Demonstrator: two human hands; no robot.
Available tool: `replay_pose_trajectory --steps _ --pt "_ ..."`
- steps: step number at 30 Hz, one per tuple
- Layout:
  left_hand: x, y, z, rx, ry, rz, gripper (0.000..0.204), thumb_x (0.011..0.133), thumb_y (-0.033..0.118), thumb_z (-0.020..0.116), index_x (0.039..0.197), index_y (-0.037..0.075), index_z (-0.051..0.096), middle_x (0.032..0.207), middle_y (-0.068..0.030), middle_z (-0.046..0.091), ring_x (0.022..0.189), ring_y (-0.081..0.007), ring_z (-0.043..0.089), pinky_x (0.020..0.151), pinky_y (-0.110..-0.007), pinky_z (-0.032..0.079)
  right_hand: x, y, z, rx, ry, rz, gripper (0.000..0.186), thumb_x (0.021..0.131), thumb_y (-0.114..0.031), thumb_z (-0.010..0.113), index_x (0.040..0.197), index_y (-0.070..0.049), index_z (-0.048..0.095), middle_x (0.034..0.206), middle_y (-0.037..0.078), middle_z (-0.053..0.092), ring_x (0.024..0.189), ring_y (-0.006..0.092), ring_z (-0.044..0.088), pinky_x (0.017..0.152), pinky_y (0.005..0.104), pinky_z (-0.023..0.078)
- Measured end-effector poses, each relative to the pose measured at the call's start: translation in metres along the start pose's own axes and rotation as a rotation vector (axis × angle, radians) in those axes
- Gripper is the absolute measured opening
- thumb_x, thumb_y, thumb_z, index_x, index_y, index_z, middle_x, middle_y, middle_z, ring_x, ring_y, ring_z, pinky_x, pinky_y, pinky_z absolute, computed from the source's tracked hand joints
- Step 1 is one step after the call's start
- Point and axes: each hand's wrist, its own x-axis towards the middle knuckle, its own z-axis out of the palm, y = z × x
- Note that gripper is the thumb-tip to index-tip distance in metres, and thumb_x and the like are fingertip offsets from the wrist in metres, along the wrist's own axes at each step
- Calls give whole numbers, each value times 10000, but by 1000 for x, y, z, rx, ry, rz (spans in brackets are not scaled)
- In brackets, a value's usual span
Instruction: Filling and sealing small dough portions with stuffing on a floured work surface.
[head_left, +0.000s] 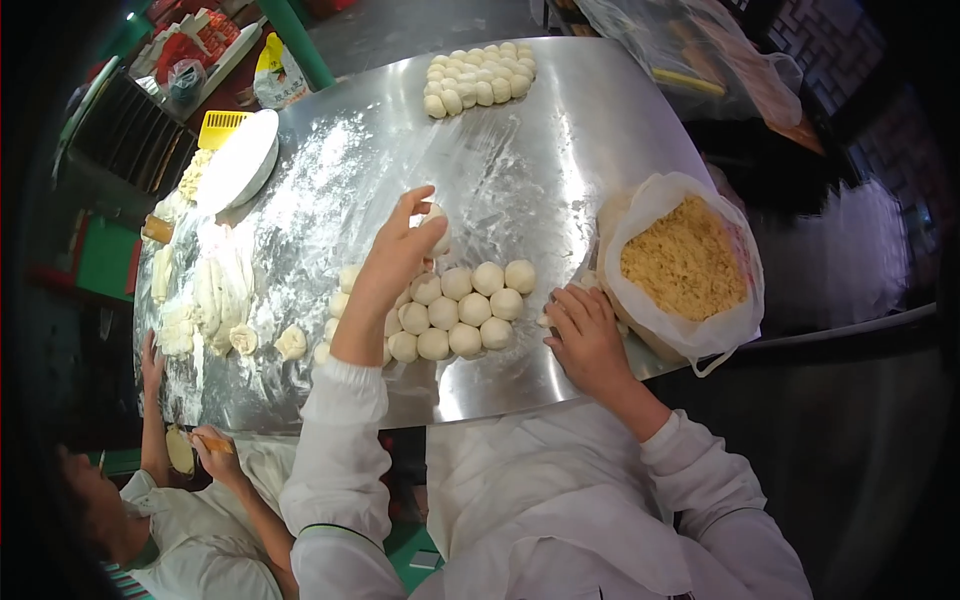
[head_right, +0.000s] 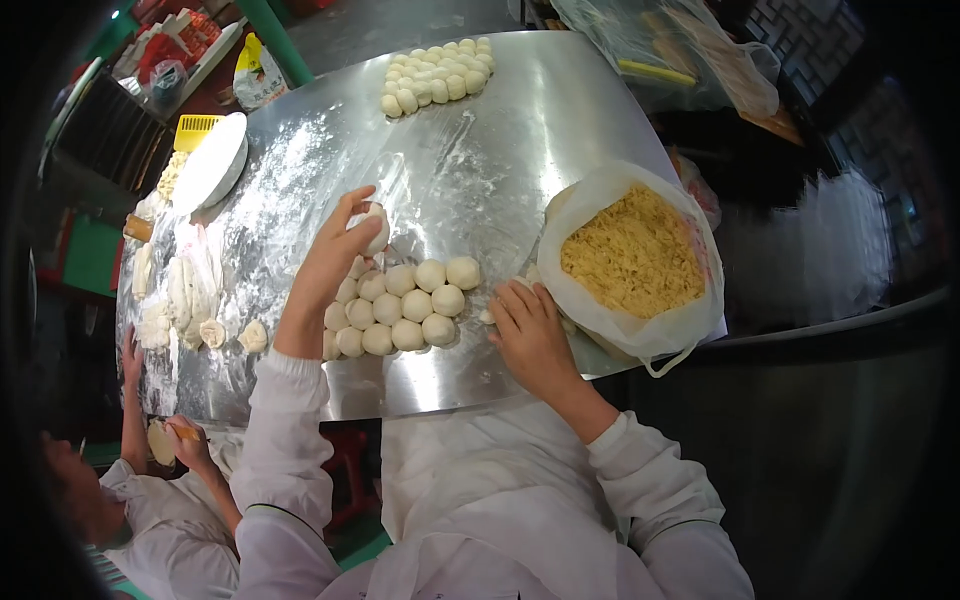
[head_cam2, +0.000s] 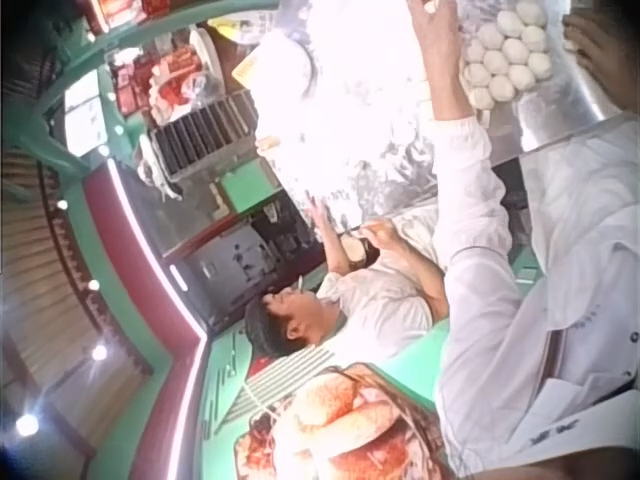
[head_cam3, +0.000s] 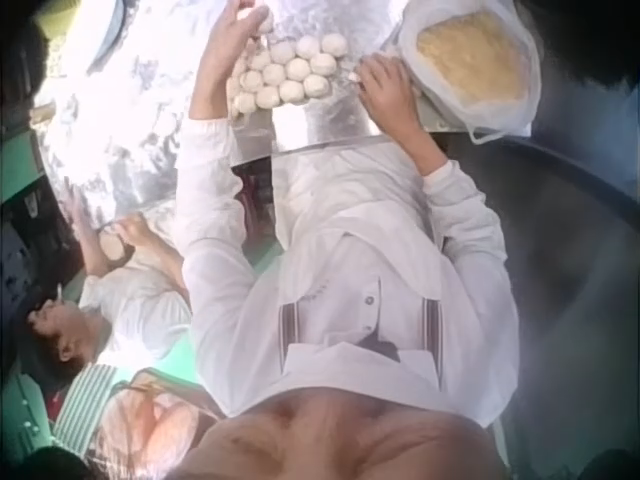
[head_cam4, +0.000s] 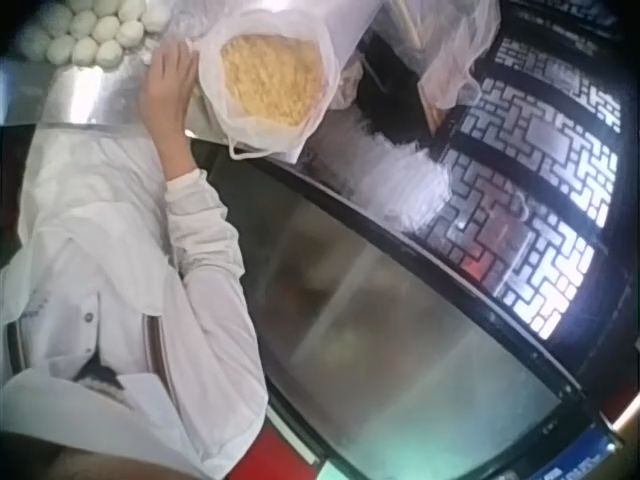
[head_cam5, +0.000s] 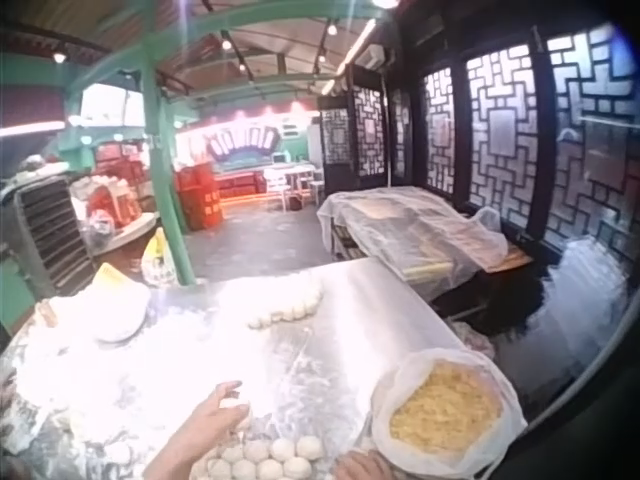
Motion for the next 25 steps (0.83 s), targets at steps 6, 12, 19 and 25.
replay_pose_trajectory --steps 6,12,19,25 --pt "19 -29 -4 936 -304 -140 476 929 436 622 1194 40 636 1255 -208 633 976 -329 689 990 -467 462 -2 5 8 -14 -19 -26 400 831 -122 730 1201 -13 624 1341 151 563 1285 337 499 1122 528 358" --pt "-33 -33 -81 421 199 70 329 1002 160 539 1294 45 640 1194 -150 709 1140 -278 657 1056 -386 439 -2 4 5 -17 -9 -35 298 818 -128 731 1111 -109 677 1341 133 579 1300 342 493 1120 558 348" --pt "-117 -86 -200 880 290 -178 379 897 218 672 1205 -3 687 1095 -187 710 1036 -278 665 936 -384 497 -6 10 9 -104 155 -69 77 796 -70 688 850 -80 634 1285 123 636 1250 355 557 1083 569 390" --pt "-111 -183 -207 524 159 -130 304 768 278 762 986 69 725 902 -101 696 852 -224 620 817 -375 491 -8 0 -4 -1 123 -128 330 780 -85 682 1110 -87 682 1383 195 573 1303 386 526 1103 585 370"
